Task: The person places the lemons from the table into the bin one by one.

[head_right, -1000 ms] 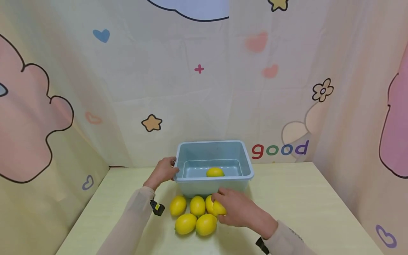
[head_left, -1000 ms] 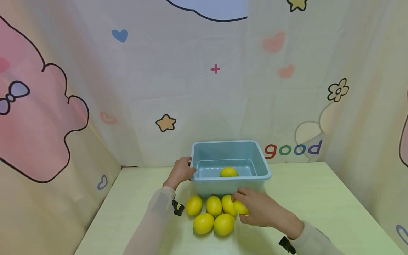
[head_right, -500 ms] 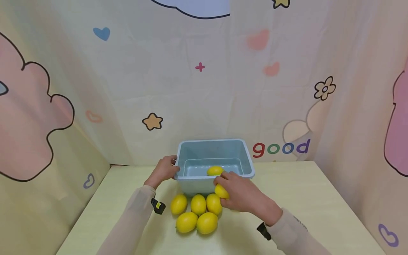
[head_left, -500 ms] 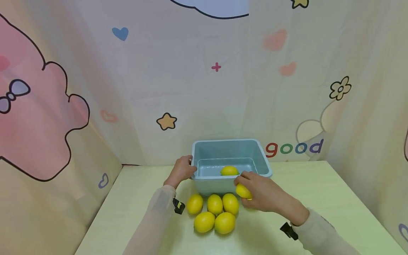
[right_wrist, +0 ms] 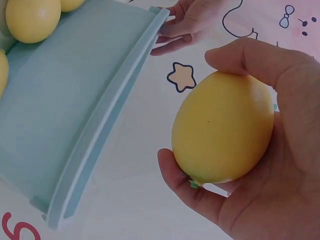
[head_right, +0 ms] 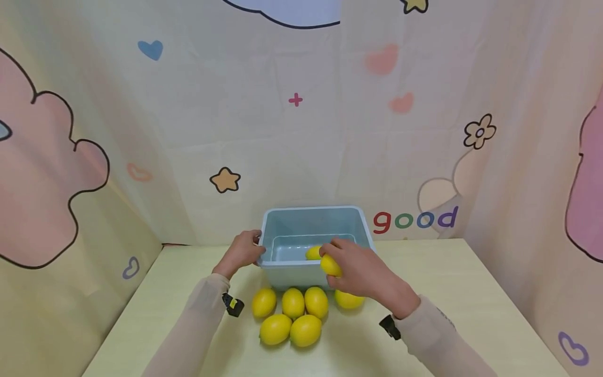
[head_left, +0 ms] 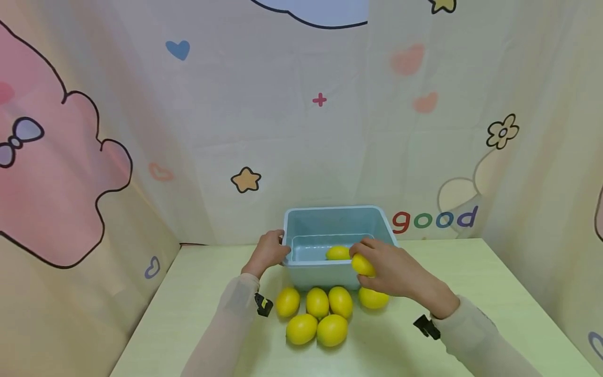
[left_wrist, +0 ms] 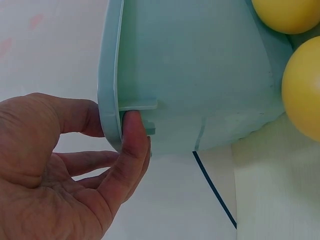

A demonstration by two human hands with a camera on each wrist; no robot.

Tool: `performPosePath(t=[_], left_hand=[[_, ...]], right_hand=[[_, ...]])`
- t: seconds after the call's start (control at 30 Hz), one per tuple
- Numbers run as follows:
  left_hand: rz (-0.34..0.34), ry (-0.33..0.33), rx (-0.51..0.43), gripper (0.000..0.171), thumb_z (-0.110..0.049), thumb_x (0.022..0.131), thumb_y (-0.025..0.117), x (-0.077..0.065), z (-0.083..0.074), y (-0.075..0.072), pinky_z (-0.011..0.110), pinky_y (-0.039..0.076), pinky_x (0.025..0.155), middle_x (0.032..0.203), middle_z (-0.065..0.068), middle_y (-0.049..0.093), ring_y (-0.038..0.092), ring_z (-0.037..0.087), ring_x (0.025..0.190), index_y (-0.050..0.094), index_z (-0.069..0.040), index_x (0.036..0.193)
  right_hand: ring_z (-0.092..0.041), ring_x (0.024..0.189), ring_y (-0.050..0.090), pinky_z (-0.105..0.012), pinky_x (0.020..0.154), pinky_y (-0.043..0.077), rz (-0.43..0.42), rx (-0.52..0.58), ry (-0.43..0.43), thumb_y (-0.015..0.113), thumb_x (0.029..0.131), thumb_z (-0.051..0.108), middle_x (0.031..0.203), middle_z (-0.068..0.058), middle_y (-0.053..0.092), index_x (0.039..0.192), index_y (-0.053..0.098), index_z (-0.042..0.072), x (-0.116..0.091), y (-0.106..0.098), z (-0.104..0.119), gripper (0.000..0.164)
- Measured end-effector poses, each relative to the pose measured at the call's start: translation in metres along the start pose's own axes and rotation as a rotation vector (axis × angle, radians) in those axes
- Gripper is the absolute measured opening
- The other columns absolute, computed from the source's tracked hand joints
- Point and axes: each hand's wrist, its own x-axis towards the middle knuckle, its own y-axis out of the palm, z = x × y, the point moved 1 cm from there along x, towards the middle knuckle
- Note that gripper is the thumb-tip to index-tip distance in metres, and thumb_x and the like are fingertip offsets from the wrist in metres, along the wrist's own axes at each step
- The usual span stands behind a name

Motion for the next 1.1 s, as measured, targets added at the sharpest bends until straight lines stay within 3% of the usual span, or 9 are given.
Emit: performPosePath(t=[0.33,0.6,1.1], left_hand=[[-0.011,0.015,0.012,0.043,-0.005,0.080,0.054,0.001,0.004,0.000,0.031,0.057,0.055,0.103,0.020,0.065,0.064,0.022,0.075,0.054,0.001,0.122],[0.008,-0.010,0.015,0.049,-0.006,0.082,0.054,-0.001,0.006,0.004,0.029,0.057,0.056,0.110,0.021,0.064,0.064,0.023,0.079,0.048,0.003,0.130],[-0.011,0.004,0.028,0.044,-0.008,0.083,0.053,-0.001,0.002,0.004,0.029,0.057,0.055,0.111,0.021,0.064,0.065,0.024,0.081,0.051,0.001,0.126]], right_hand=[[-0.009,0.077,0.047,-0.017,0.058,0.040,-0.024,0.020,0.000,0.068,0.077,0.029,0.099,0.007,0.056,0.110,0.059,0.021,0.012,-0.003,-0.007,0.035],[-0.010,0.078,0.047,-0.019,0.060,0.040,-0.028,0.024,0.005,0.070,0.076,0.029,0.099,0.005,0.056,0.110,0.059,0.020,0.016,-0.004,-0.011,0.037],[-0.010,0.076,0.049,-0.020,0.061,0.042,-0.044,0.046,0.051,0.070,0.076,0.027,0.104,0.004,0.058,0.110,0.059,0.019,0.016,-0.004,-0.022,0.036]])
